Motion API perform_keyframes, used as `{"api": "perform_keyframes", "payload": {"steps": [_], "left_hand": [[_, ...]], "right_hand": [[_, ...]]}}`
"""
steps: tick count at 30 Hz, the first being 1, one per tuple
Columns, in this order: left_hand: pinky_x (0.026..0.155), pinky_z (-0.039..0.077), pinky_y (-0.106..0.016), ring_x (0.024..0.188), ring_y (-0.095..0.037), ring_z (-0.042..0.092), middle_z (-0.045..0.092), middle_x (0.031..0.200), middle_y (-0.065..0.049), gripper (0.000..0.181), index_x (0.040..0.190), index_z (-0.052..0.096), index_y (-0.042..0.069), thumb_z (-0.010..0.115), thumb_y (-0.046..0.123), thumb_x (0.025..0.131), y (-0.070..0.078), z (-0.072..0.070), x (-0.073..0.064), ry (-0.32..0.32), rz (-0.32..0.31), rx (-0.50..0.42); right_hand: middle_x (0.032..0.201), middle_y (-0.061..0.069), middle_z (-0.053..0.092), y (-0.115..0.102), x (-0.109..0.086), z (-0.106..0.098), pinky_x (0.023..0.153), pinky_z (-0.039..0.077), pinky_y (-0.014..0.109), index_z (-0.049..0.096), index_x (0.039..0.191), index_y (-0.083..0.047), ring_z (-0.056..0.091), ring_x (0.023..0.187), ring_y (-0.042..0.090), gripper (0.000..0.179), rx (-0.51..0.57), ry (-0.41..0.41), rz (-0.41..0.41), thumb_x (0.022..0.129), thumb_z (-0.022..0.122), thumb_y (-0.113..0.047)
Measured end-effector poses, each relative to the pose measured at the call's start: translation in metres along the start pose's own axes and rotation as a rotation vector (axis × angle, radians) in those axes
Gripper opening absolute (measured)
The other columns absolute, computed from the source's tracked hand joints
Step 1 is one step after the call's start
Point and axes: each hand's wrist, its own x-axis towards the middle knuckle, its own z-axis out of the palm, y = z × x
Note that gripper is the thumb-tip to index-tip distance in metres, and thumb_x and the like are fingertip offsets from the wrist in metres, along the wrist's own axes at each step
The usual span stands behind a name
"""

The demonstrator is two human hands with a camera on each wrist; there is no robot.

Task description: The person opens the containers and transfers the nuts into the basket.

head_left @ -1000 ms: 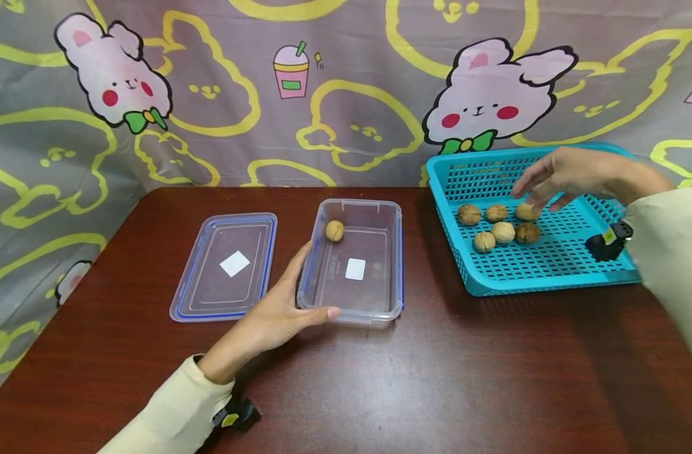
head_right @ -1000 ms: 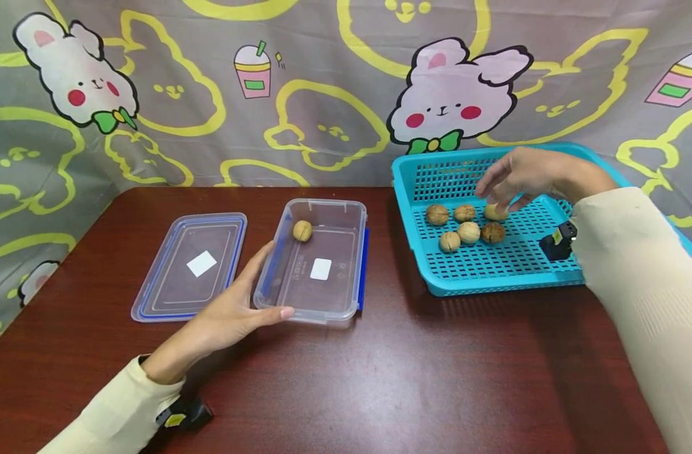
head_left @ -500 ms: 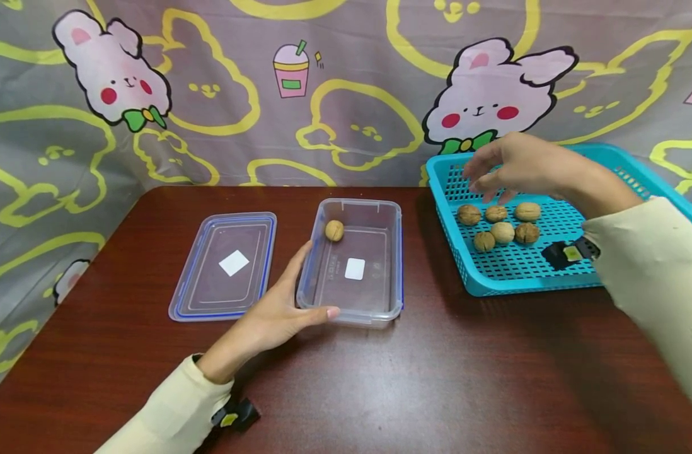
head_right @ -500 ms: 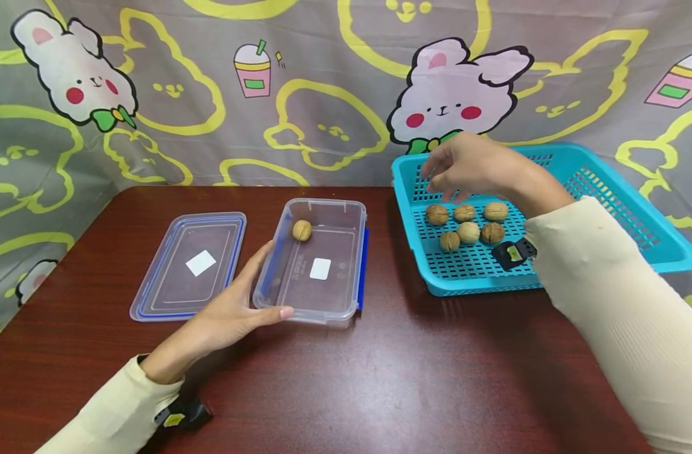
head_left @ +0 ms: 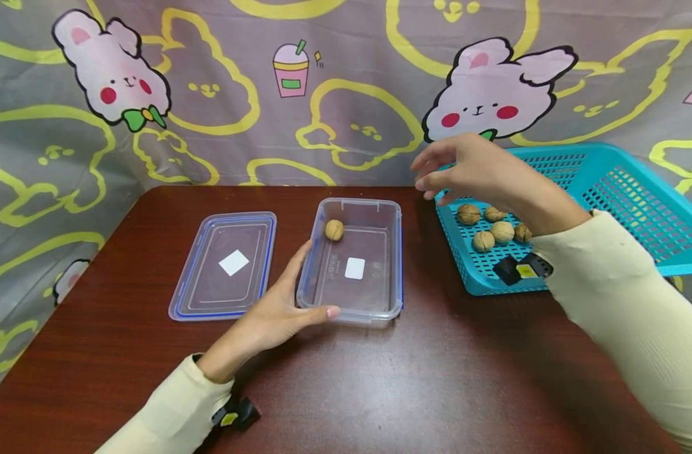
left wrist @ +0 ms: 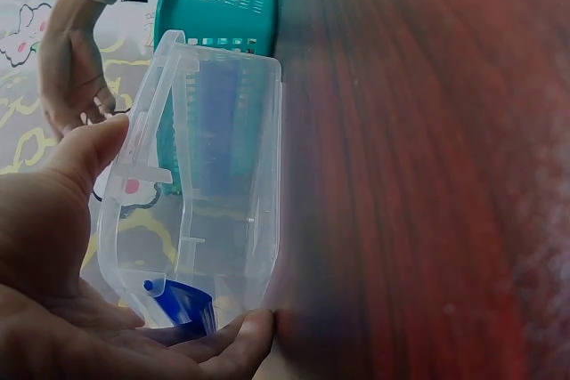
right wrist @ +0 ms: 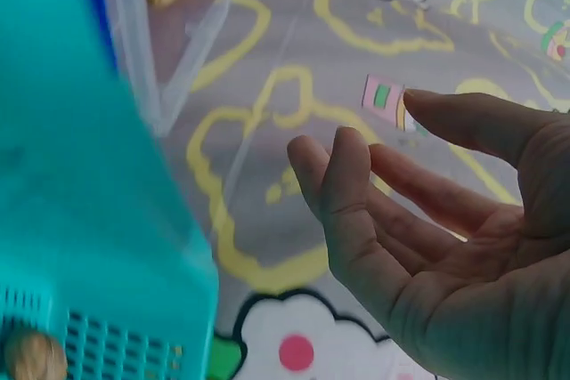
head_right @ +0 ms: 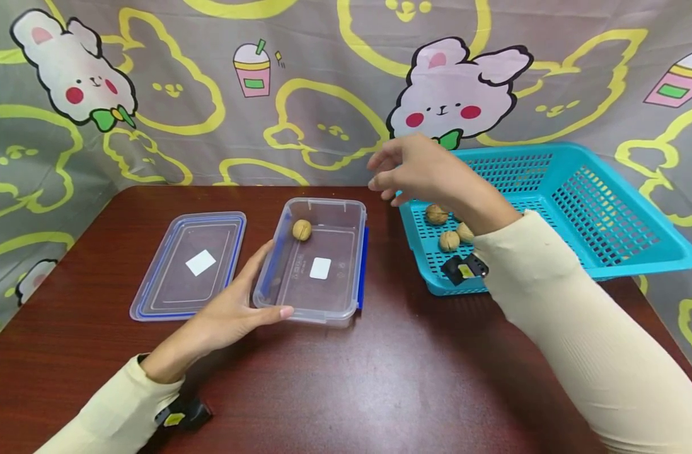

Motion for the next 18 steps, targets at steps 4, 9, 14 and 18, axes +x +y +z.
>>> {"api": "perform_keyframes", "payload": {"steps": [4,9,14,18], "left_hand": [[0.124,0.029,-0.063,0.150,-0.041,0.039,0.031,0.169,-0.020,0.119,0.170,0.000,0.028,0.085,0.034,0.088,0.000,0.000,0.000,0.000,0.003,-0.005],[0.124,0.029,-0.063,0.150,-0.040,0.039,0.031,0.169,-0.019,0.119,0.170,0.000,0.029,0.086,0.034,0.088,0.000,0.001,0.001,-0.001,0.009,0.000],[0.124,0.029,-0.063,0.150,-0.040,0.039,0.032,0.169,-0.019,0.118,0.170,0.000,0.027,0.085,0.034,0.088,0.000,0.000,0.001,-0.003,0.018,0.004],[0.124,0.029,-0.063,0.150,-0.040,0.038,0.031,0.169,-0.019,0.118,0.170,0.000,0.027,0.085,0.034,0.088,0.000,-0.001,0.001,-0.005,0.026,0.004]], "right_hand": [[0.125,0.016,0.070,-0.011,0.005,0.014,0.082,0.065,0.036,0.063,0.136,-0.003,0.072,0.092,0.020,0.038,0.084,-0.007,-0.009,0.101,0.067,-0.018],[0.129,0.019,0.069,-0.024,0.016,0.031,0.082,0.065,0.034,0.062,0.137,-0.002,0.075,0.088,0.019,0.041,0.141,-0.007,-0.012,0.100,0.069,-0.018],[0.128,0.018,0.067,-0.034,0.032,0.048,0.081,0.065,0.033,0.063,0.134,0.000,0.075,0.085,0.019,0.037,0.237,-0.028,-0.015,0.100,0.069,-0.015],[0.127,0.016,0.065,-0.039,0.046,0.066,0.082,0.065,0.037,0.065,0.130,0.000,0.073,0.083,0.021,0.032,0.311,-0.047,0.014,0.100,0.068,-0.012]]}}
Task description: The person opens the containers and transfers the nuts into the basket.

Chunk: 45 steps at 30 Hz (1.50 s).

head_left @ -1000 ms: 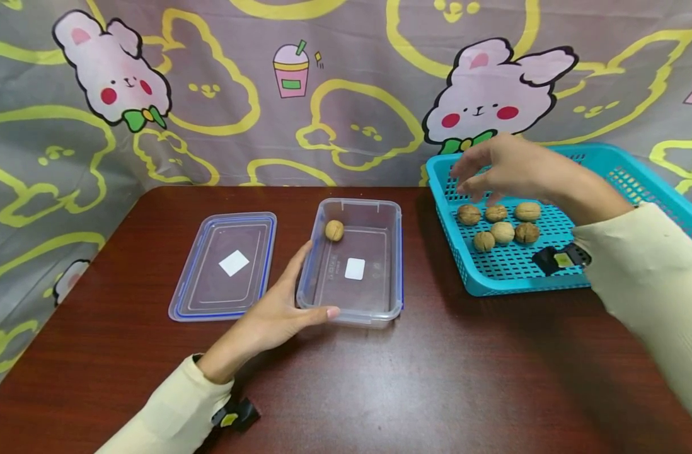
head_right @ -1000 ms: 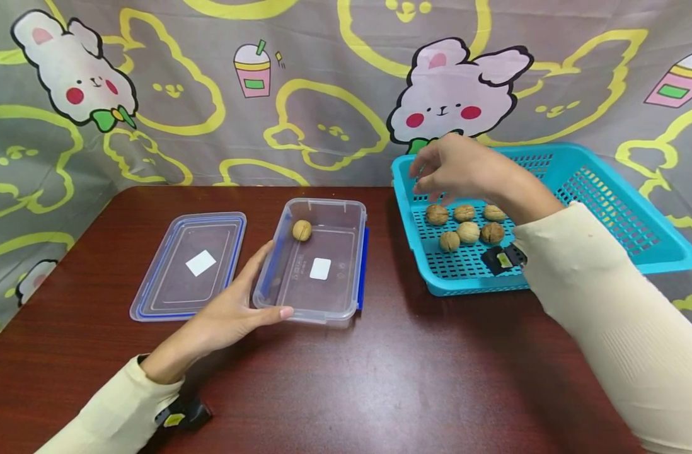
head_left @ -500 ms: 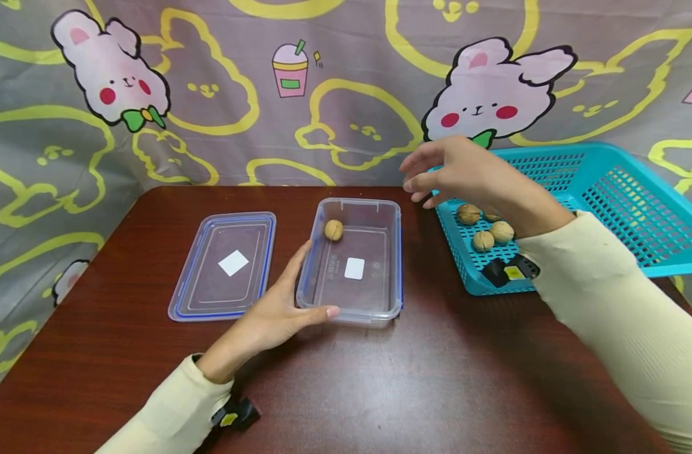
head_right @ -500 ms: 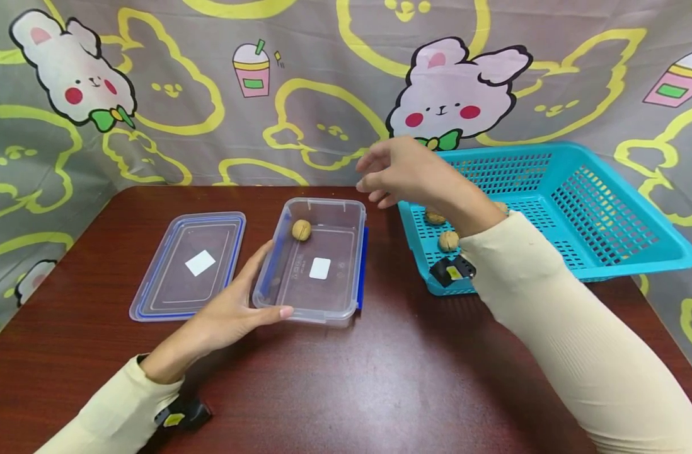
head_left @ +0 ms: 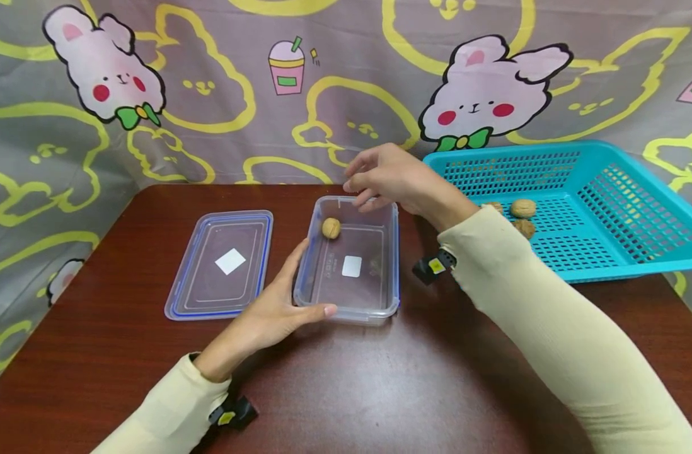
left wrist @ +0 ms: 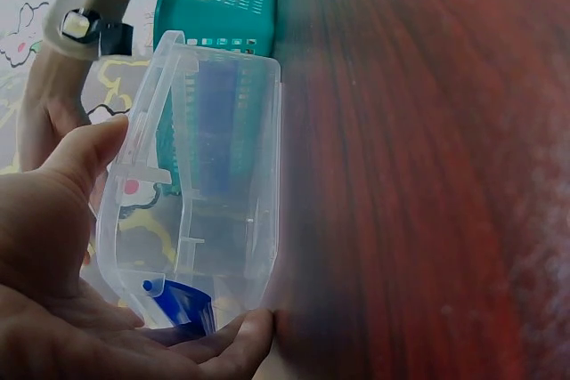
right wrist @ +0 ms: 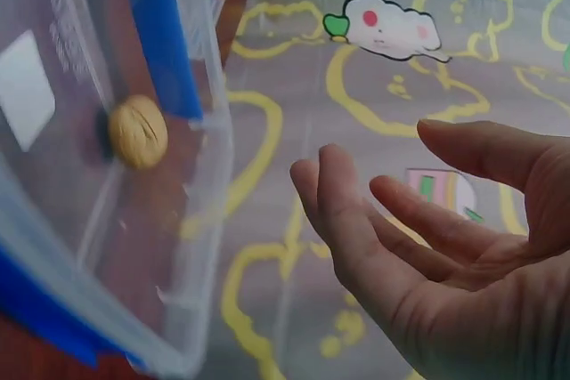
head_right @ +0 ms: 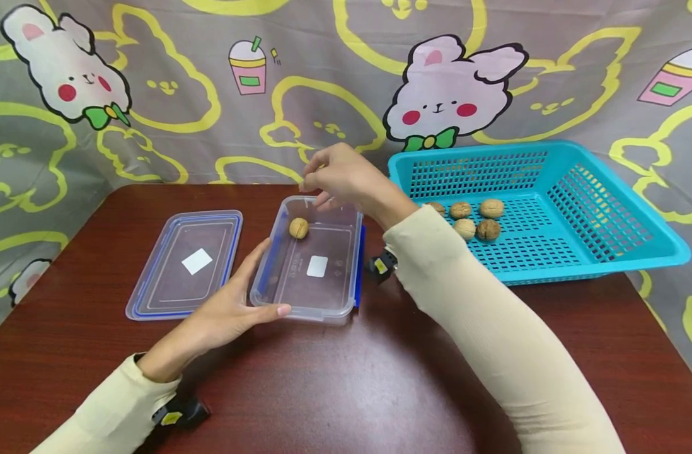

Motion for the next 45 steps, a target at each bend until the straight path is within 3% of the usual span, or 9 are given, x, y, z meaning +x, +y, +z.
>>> {"api": "perform_keyframes", "payload": {"steps": [5,9,13,17,23,28,34,43,45], "left_hand": [[0.124,0.027,-0.064,0.153,-0.040,0.034,0.025,0.172,-0.017,0.118,0.170,-0.001,0.027,0.084,0.036,0.089,0.000,-0.001,-0.001,-0.005,0.002,0.013],[0.125,0.026,-0.064,0.155,-0.040,0.032,0.023,0.173,-0.017,0.118,0.170,-0.001,0.027,0.084,0.036,0.089,-0.001,-0.001,-0.001,-0.007,0.001,0.017],[0.125,0.026,-0.063,0.154,-0.040,0.033,0.024,0.172,-0.018,0.119,0.170,-0.001,0.026,0.084,0.036,0.089,-0.001,-0.001,0.000,-0.007,0.005,0.020],[0.125,0.026,-0.064,0.154,-0.040,0.032,0.023,0.173,-0.017,0.119,0.170,-0.001,0.026,0.085,0.037,0.088,0.000,0.000,0.000,-0.005,0.000,0.030],[0.124,0.026,-0.064,0.155,-0.040,0.032,0.021,0.174,-0.017,0.119,0.170,-0.002,0.027,0.084,0.039,0.089,0.000,-0.001,0.000,-0.009,-0.008,0.033],[0.124,0.027,-0.064,0.154,-0.040,0.033,0.021,0.173,-0.016,0.119,0.170,-0.003,0.029,0.084,0.039,0.089,0.000,-0.001,0.000,-0.014,-0.008,0.024],[0.124,0.027,-0.064,0.154,-0.039,0.032,0.019,0.174,-0.015,0.118,0.170,-0.002,0.026,0.084,0.037,0.089,-0.001,-0.001,0.001,-0.014,0.010,0.022],[0.124,0.026,-0.065,0.155,-0.041,0.028,0.013,0.176,-0.014,0.117,0.170,-0.002,0.027,0.083,0.039,0.090,0.000,-0.001,0.000,-0.014,-0.010,0.037],[0.124,0.027,-0.065,0.155,-0.041,0.028,0.012,0.176,-0.014,0.117,0.170,-0.003,0.028,0.082,0.039,0.090,0.000,-0.002,-0.001,-0.017,-0.016,0.037]], "right_hand": [[0.134,0.014,0.065,0.006,0.017,0.021,0.089,0.063,0.042,0.065,0.132,-0.001,0.075,0.101,0.032,0.032,0.117,-0.001,0.072,0.102,0.065,-0.013],[0.142,0.016,0.060,0.013,0.027,0.032,0.097,0.061,0.047,0.062,0.135,0.000,0.068,0.119,0.041,0.033,0.287,0.004,0.148,0.104,0.061,-0.010],[0.141,0.020,0.057,0.021,0.034,0.039,0.099,0.059,0.049,0.058,0.138,0.003,0.065,0.124,0.043,0.036,0.381,0.035,0.217,0.104,0.057,-0.009],[0.140,0.024,0.055,0.028,0.037,0.043,0.098,0.060,0.050,0.058,0.137,0.006,0.063,0.125,0.046,0.037,0.370,0.049,0.262,0.103,0.056,-0.008],[0.139,0.024,0.055,0.031,0.039,0.046,0.097,0.060,0.050,0.062,0.135,0.007,0.064,0.125,0.047,0.035,0.268,0.010,0.291,0.104,0.055,-0.010],[0.141,0.024,0.055,0.034,0.043,0.049,0.095,0.062,0.048,0.058,0.138,0.005,0.063,0.125,0.047,0.039,0.249,-0.010,0.326,0.103,0.059,-0.013],[0.138,0.023,0.054,0.036,0.048,0.055,0.097,0.060,0.049,0.054,0.140,0.003,0.062,0.124,0.047,0.042,0.285,-0.030,0.359,0.102,0.060,-0.011],[0.109,0.014,0.051,0.042,0.054,0.060,0.105,0.056,0.051,0.054,0.137,0.004,0.059,0.127,0.046,0.037,0.408,-0.042,0.405,0.101,0.057,-0.005],[0.106,0.014,0.052,0.044,0.055,0.062,0.107,0.055,0.050,0.055,0.132,0.005,0.061,0.121,0.042,0.033,0.444,-0.056,0.418,0.100,0.056,-0.002]]}}
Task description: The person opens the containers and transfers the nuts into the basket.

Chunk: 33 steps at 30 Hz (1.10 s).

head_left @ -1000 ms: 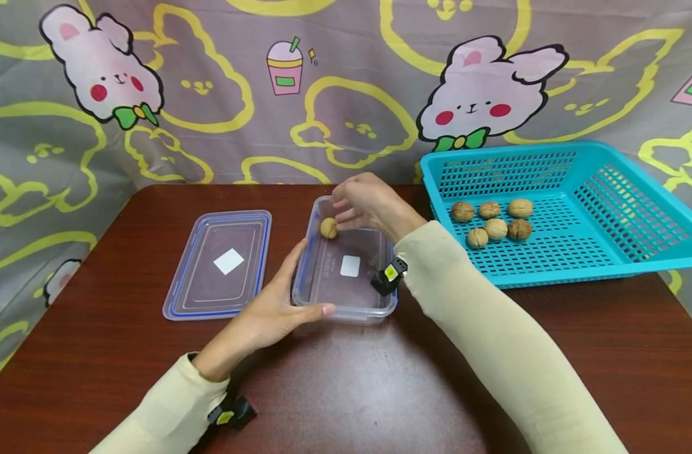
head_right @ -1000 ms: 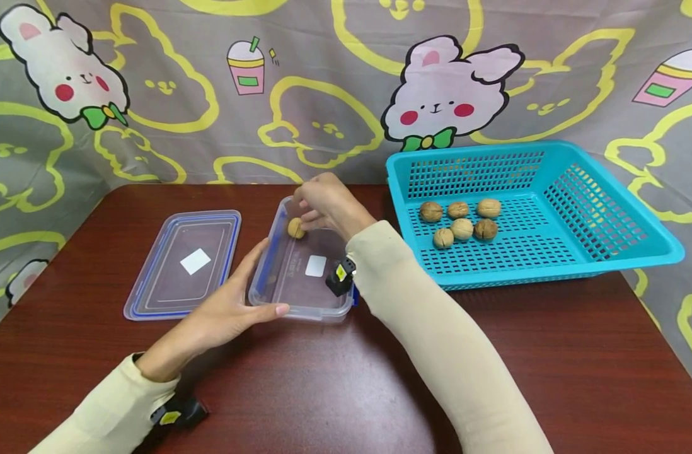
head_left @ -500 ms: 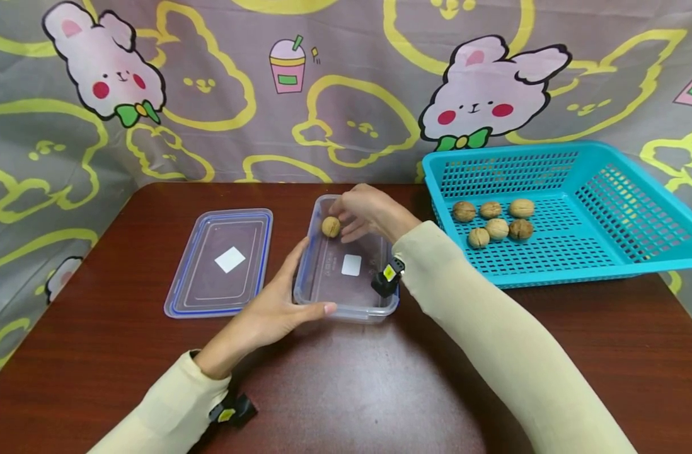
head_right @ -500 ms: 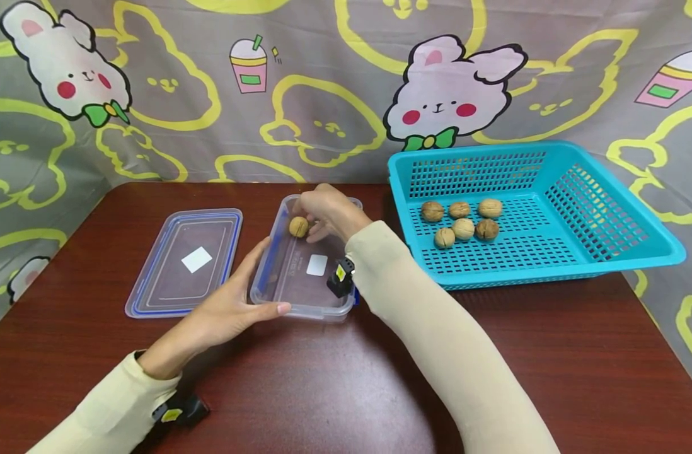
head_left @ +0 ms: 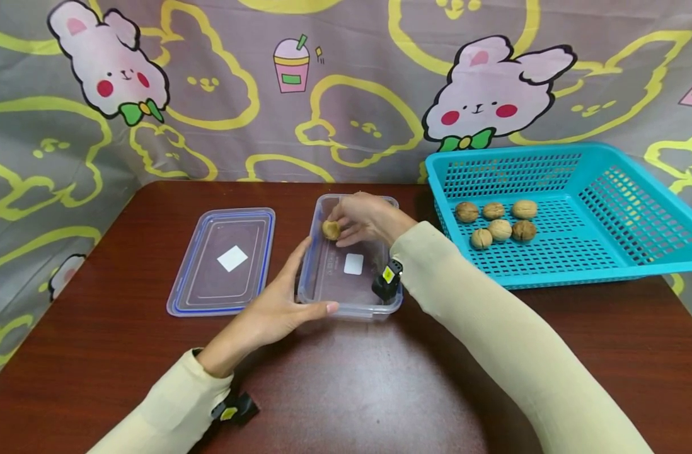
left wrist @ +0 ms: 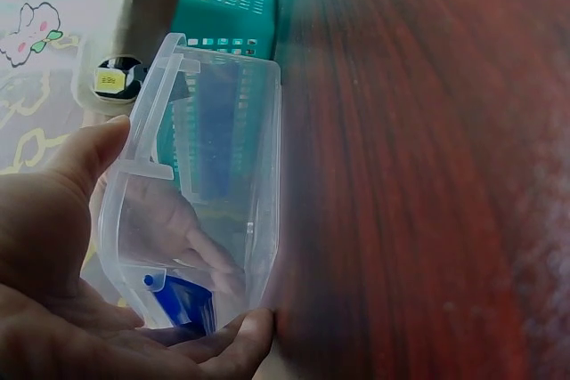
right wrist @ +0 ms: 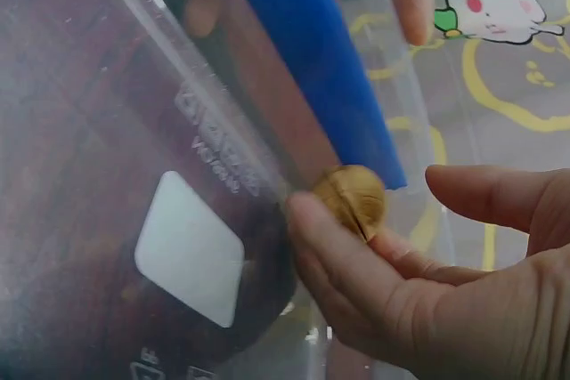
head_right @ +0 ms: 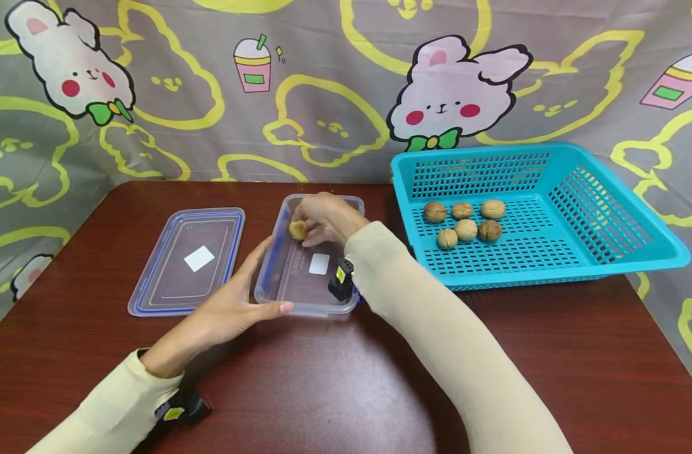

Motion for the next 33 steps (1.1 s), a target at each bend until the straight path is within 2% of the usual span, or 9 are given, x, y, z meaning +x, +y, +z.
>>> {"api": "perform_keyframes", "payload": {"steps": [4,7,12,16,19,23,25,28,33], "left_hand": [[0.123,0.028,-0.065,0.155,-0.041,0.029,0.013,0.176,-0.015,0.117,0.170,-0.003,0.029,0.082,0.039,0.090,0.000,0.000,0.000,-0.002,0.003,-0.005],[0.124,0.028,-0.064,0.154,-0.041,0.031,0.016,0.175,-0.016,0.117,0.170,-0.002,0.028,0.082,0.038,0.090,0.000,0.000,0.001,-0.001,0.015,-0.016],[0.124,0.028,-0.064,0.153,-0.040,0.033,0.018,0.174,-0.016,0.116,0.170,-0.002,0.027,0.083,0.037,0.090,0.000,0.000,0.001,-0.001,0.026,-0.028],[0.123,0.029,-0.064,0.151,-0.040,0.037,0.022,0.173,-0.017,0.117,0.170,-0.002,0.027,0.083,0.036,0.090,0.000,0.000,0.001,0.000,0.024,-0.033],[0.123,0.029,-0.064,0.151,-0.040,0.037,0.023,0.173,-0.017,0.117,0.170,-0.002,0.027,0.083,0.036,0.090,0.001,0.000,0.001,0.001,0.019,-0.031],[0.124,0.027,-0.064,0.153,-0.040,0.034,0.020,0.174,-0.015,0.117,0.170,-0.002,0.030,0.084,0.037,0.090,0.002,0.001,0.000,0.000,0.007,-0.027],[0.124,0.027,-0.064,0.154,-0.039,0.032,0.018,0.175,-0.014,0.117,0.170,-0.001,0.031,0.084,0.037,0.089,0.002,0.001,0.000,0.000,0.001,-0.025],[0.124,0.029,-0.063,0.152,-0.039,0.036,0.019,0.174,-0.014,0.118,0.170,-0.001,0.030,0.084,0.037,0.089,0.002,0.001,0.000,0.004,-0.001,-0.021],[0.122,0.033,-0.061,0.146,-0.038,0.043,0.026,0.172,-0.017,0.118,0.170,-0.001,0.027,0.085,0.037,0.089,0.000,0.001,0.000,0.016,-0.001,-0.022]], "right_hand": [[0.099,0.014,0.058,0.003,0.005,0.000,0.108,0.055,0.046,0.060,0.111,0.004,0.062,0.098,0.030,0.013,0.051,-0.027,0.011,0.100,0.056,0.003],[0.095,0.013,0.058,0.004,0.006,0.000,0.102,0.059,0.041,0.060,0.101,0.001,0.060,0.089,0.026,0.007,0.055,-0.044,0.004,0.100,0.055,0.005],[0.098,0.014,0.057,0.002,0.005,-0.001,0.078,0.064,0.031,0.063,0.101,0.002,0.060,0.091,0.025,0.009,0.049,-0.051,-0.017,0.099,0.056,0.007],[0.099,0.015,0.057,-0.001,0.002,-0.001,0.070,0.063,0.029,0.064,0.103,0.003,0.061,0.091,0.026,0.010,0.039,-0.041,-0.043,0.098,0.057,0.007],[0.098,0.014,0.058,-0.005,-0.001,-0.003,0.079,0.064,0.033,0.064,0.106,0.005,0.061,0.090,0.026,0.011,0.013,-0.038,-0.060,0.098,0.057,0.007],[0.101,0.013,0.060,-0.011,-0.007,-0.008,0.095,0.062,0.040,0.065,0.117,0.009,0.063,0.093,0.027,0.021,-0.016,-0.027,-0.087,0.098,0.059,0.004],[0.103,0.014,0.060,-0.014,-0.011,-0.012,0.098,0.060,0.042,0.065,0.123,0.010,0.064,0.097,0.028,0.026,-0.018,-0.025,-0.100,0.098,0.060,0.003],[0.106,0.014,0.059,-0.019,-0.016,-0.017,0.104,0.057,0.045,0.064,0.124,0.009,0.065,0.099,0.029,0.027,-0.025,-0.025,-0.117,0.099,0.060,0.001],[0.104,0.013,0.057,-0.030,-0.025,-0.023,0.105,0.057,0.044,0.066,0.121,0.008,0.062,0.088,0.024,0.024,-0.036,-0.021,-0.141,0.099,0.062,0.000]]}}
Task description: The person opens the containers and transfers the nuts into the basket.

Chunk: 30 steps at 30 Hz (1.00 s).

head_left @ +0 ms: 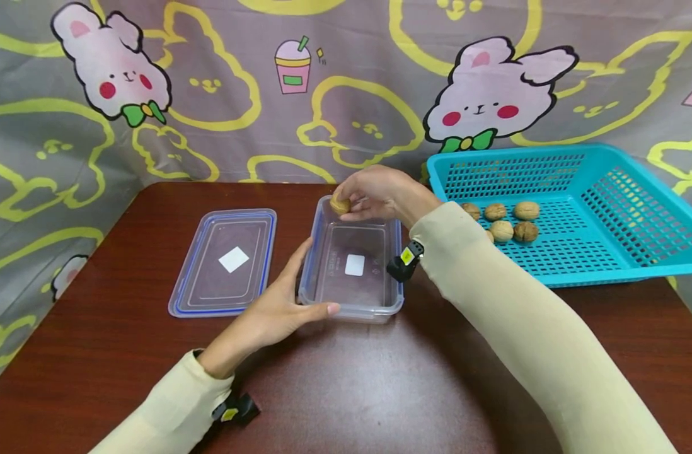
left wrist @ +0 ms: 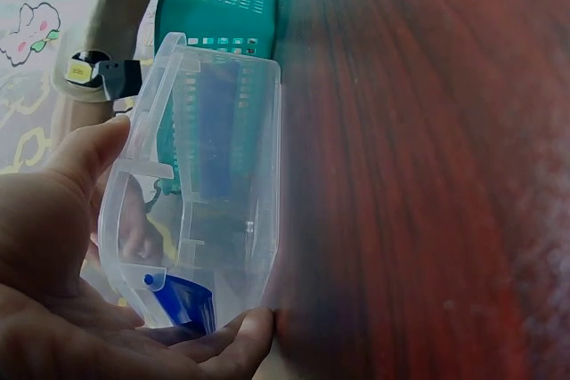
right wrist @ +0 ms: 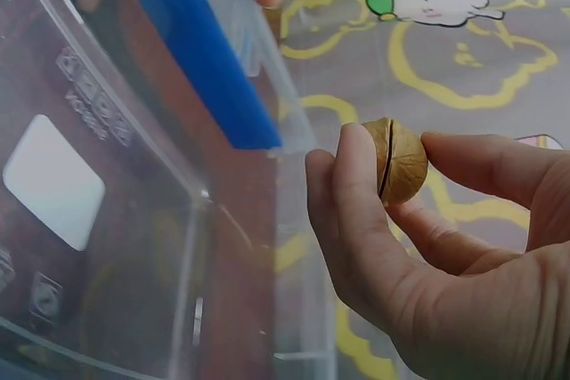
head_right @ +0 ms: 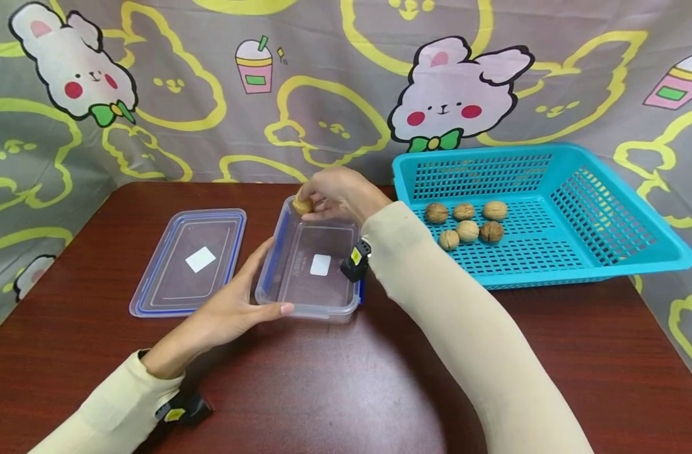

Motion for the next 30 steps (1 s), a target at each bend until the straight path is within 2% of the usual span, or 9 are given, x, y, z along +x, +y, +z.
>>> {"api": "perform_keyframes", "payload": {"steps": [6,12,15,18,21,22,26,28,30], "left_hand": [[0.123,0.031,-0.062,0.150,-0.038,0.039,0.021,0.174,-0.014,0.119,0.170,-0.001,0.030,0.085,0.039,0.088,-0.001,0.000,0.000,-0.001,-0.016,0.010],[0.124,0.029,-0.062,0.152,-0.037,0.034,0.017,0.175,-0.013,0.120,0.169,0.000,0.032,0.086,0.039,0.087,-0.001,0.001,-0.001,-0.002,-0.021,0.014],[0.123,0.029,-0.063,0.152,-0.039,0.034,0.017,0.175,-0.014,0.120,0.170,-0.001,0.031,0.086,0.039,0.087,-0.002,0.001,-0.001,-0.001,-0.015,0.021],[0.124,0.029,-0.063,0.153,-0.039,0.034,0.017,0.175,-0.014,0.120,0.169,-0.001,0.033,0.086,0.040,0.087,0.000,0.001,-0.001,0.001,-0.022,0.022],[0.124,0.028,-0.063,0.154,-0.038,0.032,0.016,0.175,-0.013,0.120,0.169,-0.001,0.033,0.086,0.040,0.087,0.000,0.001,-0.001,0.001,-0.031,0.025],[0.123,0.030,-0.063,0.150,-0.039,0.037,0.016,0.175,-0.013,0.120,0.169,-0.001,0.033,0.086,0.039,0.087,0.001,0.001,-0.002,-0.002,-0.032,0.022],[0.122,0.033,-0.062,0.144,-0.038,0.045,0.021,0.173,-0.017,0.120,0.169,-0.002,0.032,0.085,0.038,0.088,0.001,0.001,-0.001,-0.006,-0.024,0.013],[0.121,0.034,-0.062,0.140,-0.039,0.048,0.022,0.173,-0.019,0.120,0.170,-0.002,0.031,0.085,0.039,0.088,0.001,0.001,-0.001,-0.006,-0.018,0.012],[0.122,0.032,-0.063,0.147,-0.039,0.041,0.021,0.173,-0.018,0.120,0.170,-0.002,0.030,0.085,0.039,0.088,0.002,0.000,-0.001,-0.005,-0.015,0.018]], "right_hand": [[0.100,0.011,0.056,-0.015,-0.014,-0.010,0.105,0.057,0.046,0.068,0.122,0.005,0.057,0.070,0.018,0.025,-0.014,-0.001,-0.012,0.099,0.065,-0.002],[0.119,0.014,0.061,-0.026,-0.037,-0.033,0.093,0.062,0.037,0.064,0.135,0.004,0.063,0.080,0.019,0.034,-0.110,-0.030,-0.041,0.103,0.063,-0.011],[0.125,0.014,0.061,-0.028,-0.049,-0.051,0.085,0.064,0.032,0.064,0.133,0.001,0.068,0.089,0.021,0.033,-0.138,-0.037,-0.062,0.104,0.064,-0.014],[0.124,0.012,0.062,-0.031,-0.062,-0.071,0.084,0.064,0.032,0.072,0.120,-0.003,0.070,0.098,0.025,0.021,-0.114,-0.070,-0.085,0.103,0.064,-0.013],[0.120,0.010,0.066,-0.032,-0.075,-0.090,0.086,0.064,0.034,0.078,0.108,-0.006,0.071,0.098,0.027,0.015,-0.090,-0.111,-0.118,0.103,0.064,-0.010],[0.118,0.009,0.067,-0.032,-0.079,-0.097,0.086,0.064,0.034,0.079,0.106,-0.007,0.072,0.097,0.027,0.016,-0.087,-0.118,-0.127,0.103,0.064,-0.010],[0.118,0.007,0.068,-0.028,-0.089,-0.127,0.089,0.064,0.038,0.080,0.110,-0.009,0.067,0.089,0.022,0.018,-0.114,-0.098,-0.158,0.104,0.063,-0.009],[0.123,0.005,0.066,-0.023,-0.092,-0.145,0.091,0.063,0.040,0.079,0.113,-0.011,0.064,0.096,0.021,0.020,-0.126,-0.090,-0.180,0.105,0.061,-0.009],[0.125,0.004,0.066,-0.018,-0.094,-0.164,0.091,0.063,0.041,0.079,0.117,-0.011,0.065,0.106,0.024,0.023,-0.135,-0.092,-0.213,0.105,0.060,-0.007]]}}
